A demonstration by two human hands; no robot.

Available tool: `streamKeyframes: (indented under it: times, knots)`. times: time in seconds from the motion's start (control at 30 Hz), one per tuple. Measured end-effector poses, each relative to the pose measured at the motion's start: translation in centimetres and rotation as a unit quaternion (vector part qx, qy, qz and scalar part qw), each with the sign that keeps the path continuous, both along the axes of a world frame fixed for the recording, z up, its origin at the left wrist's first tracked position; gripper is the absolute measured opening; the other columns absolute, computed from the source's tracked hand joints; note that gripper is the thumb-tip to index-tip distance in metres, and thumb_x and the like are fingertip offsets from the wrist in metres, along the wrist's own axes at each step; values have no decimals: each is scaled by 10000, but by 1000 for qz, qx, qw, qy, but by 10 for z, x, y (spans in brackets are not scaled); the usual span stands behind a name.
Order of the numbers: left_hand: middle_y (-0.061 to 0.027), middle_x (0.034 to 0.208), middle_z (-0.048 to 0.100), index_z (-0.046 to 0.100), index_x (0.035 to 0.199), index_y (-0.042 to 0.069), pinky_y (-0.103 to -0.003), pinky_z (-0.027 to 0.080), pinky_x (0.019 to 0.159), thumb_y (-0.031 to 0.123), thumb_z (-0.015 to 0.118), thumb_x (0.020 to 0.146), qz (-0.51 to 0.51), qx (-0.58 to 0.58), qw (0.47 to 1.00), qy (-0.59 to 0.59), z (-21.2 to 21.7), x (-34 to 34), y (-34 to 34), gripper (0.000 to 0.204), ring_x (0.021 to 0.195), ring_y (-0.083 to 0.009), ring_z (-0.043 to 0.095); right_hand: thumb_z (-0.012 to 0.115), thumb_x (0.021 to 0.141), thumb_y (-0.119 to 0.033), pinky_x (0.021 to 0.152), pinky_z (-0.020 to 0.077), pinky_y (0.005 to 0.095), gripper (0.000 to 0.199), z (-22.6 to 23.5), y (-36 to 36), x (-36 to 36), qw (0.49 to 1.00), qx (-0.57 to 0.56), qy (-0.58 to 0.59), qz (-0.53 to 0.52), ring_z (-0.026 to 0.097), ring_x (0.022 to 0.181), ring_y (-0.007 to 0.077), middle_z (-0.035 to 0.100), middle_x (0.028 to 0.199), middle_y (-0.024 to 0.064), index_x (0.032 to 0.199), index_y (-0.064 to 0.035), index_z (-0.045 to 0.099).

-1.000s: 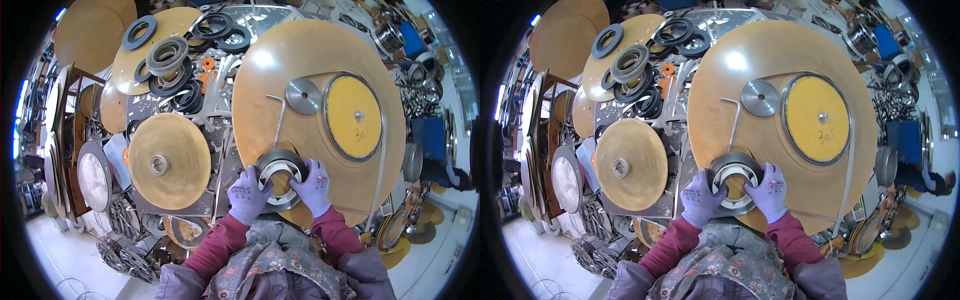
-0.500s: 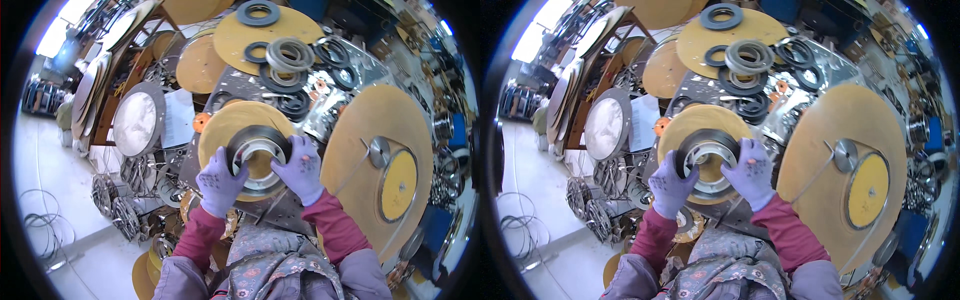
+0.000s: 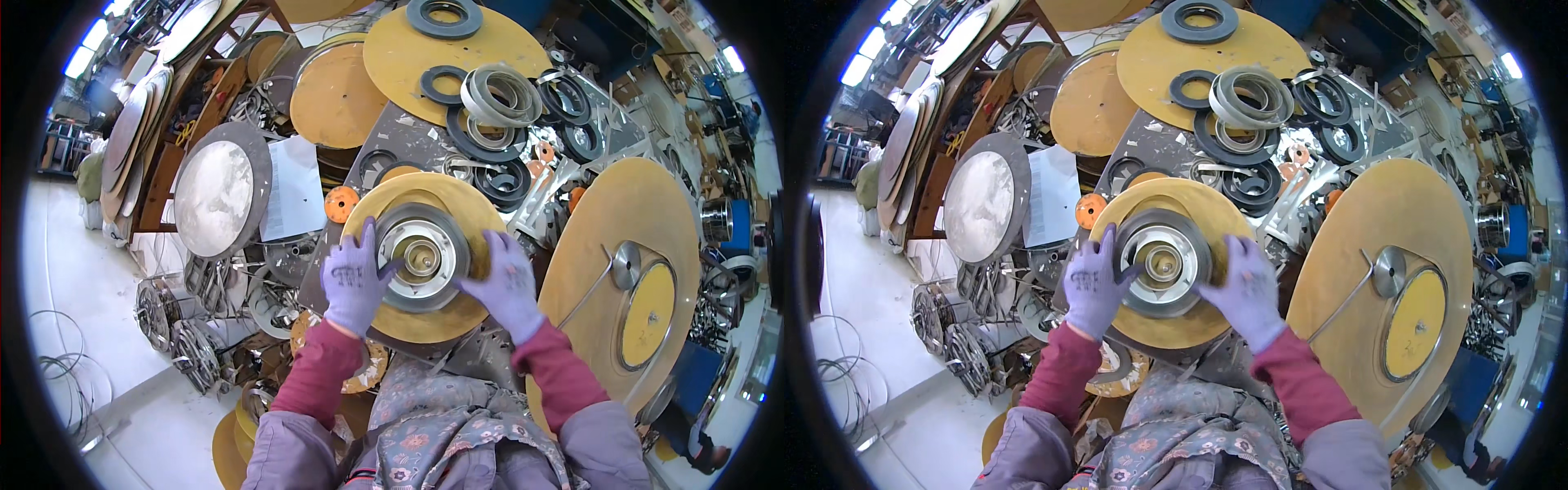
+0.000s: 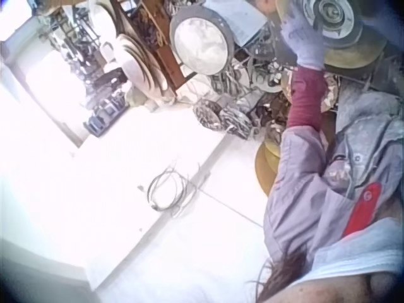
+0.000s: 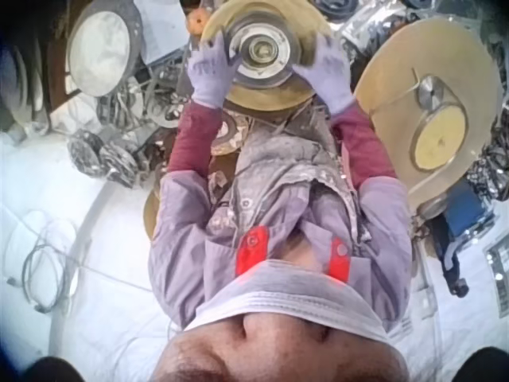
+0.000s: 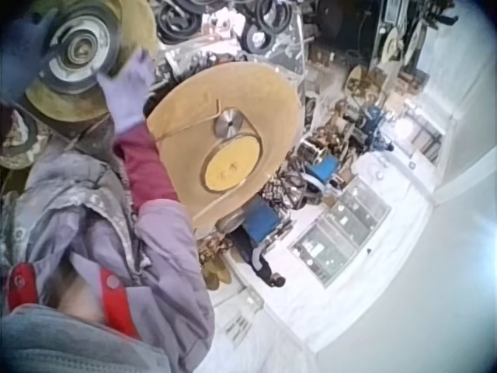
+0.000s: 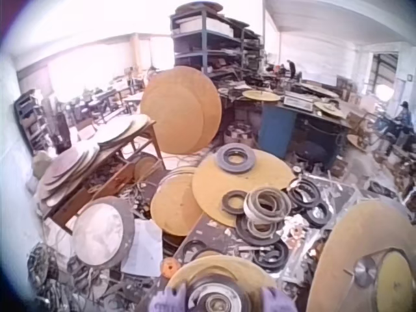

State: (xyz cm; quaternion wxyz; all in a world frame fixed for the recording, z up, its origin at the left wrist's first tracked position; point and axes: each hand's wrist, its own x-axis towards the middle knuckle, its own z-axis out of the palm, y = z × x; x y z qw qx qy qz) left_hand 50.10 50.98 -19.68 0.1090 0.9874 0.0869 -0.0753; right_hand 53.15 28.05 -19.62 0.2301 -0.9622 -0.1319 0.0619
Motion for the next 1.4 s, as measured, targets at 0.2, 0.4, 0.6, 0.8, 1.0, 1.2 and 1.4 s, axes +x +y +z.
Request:
streamKeyframes:
  times: [0.2, 0.4, 0.6, 0.8, 1.0, 1.2, 1.4]
  knots:
    - [-206, 1479, 249, 299, 1424, 46, -481, 223, 1101, 127, 576, 834, -147, -147, 974, -85, -41, 3, 9, 657, 1365, -402, 234, 801, 630, -268, 883, 457, 393, 797, -31, -70, -101, 989, 36, 117, -79, 557, 1018, 331, 557, 1121, 196, 1288, 0, 441]
    - [-212, 1480, 242, 311, 1410, 28, -506, 218, 1097, 120, 564, 829, -140, -156, 974, -86, -46, 5, 9, 640, 1365, -407, 232, 761, 633, -264, 678, 511, 325, 364, 56, -214, 18, 870, -180, 458, 23, 626, 702, 205, 657, 779, 95, 926, -61, 689]
    - [-219, 1477, 240, 315, 1407, 27, -508, 212, 1098, 136, 590, 807, -154, -159, 972, -81, -49, 8, 9, 669, 1368, -406, 224, 620, 796, -202, 922, 449, 406, 596, 184, -300, 298, 781, -531, -302, -133, 556, 1080, 302, 570, 1209, 157, 1351, -109, 423]
    - [-201, 1388, 383, 467, 1304, 24, -488, 260, 1082, 203, 697, 727, -216, -235, 940, -121, -13, 10, 9, 647, 1299, -397, 334, 650, 678, -99, 789, 498, 340, 319, 92, -6, 251, 886, -56, -295, 355, 606, 881, 267, 628, 923, 66, 996, -112, 638]
    - [-149, 1258, 491, 541, 1199, 48, -460, 351, 1023, 250, 745, 660, -271, -180, 945, -38, -21, 19, -18, 610, 1187, -339, 447, 574, 745, -133, 930, 355, 410, 318, 5, 45, 139, 890, -192, -149, 386, 534, 1053, 230, 602, 1032, 53, 1061, -161, 594]
    - [-132, 1207, 525, 577, 1125, 50, -438, 376, 1000, 253, 753, 646, -256, -112, 960, -16, -10, 20, -35, 549, 1140, -320, 487, 589, 740, -183, 973, 317, 410, 170, -25, 15, 126, 904, -208, -149, 341, 549, 970, 218, 585, 889, 33, 909, -165, 581]
    - [-127, 1208, 534, 595, 1091, 44, -423, 397, 979, 264, 773, 620, -267, -41, 963, 2, 2, 26, -53, 550, 1137, -313, 497, 538, 705, -161, 848, 388, 352, 60, -35, -80, 179, 901, -121, -287, 302, 572, 788, 191, 559, 677, -1, 678, -199, 575]
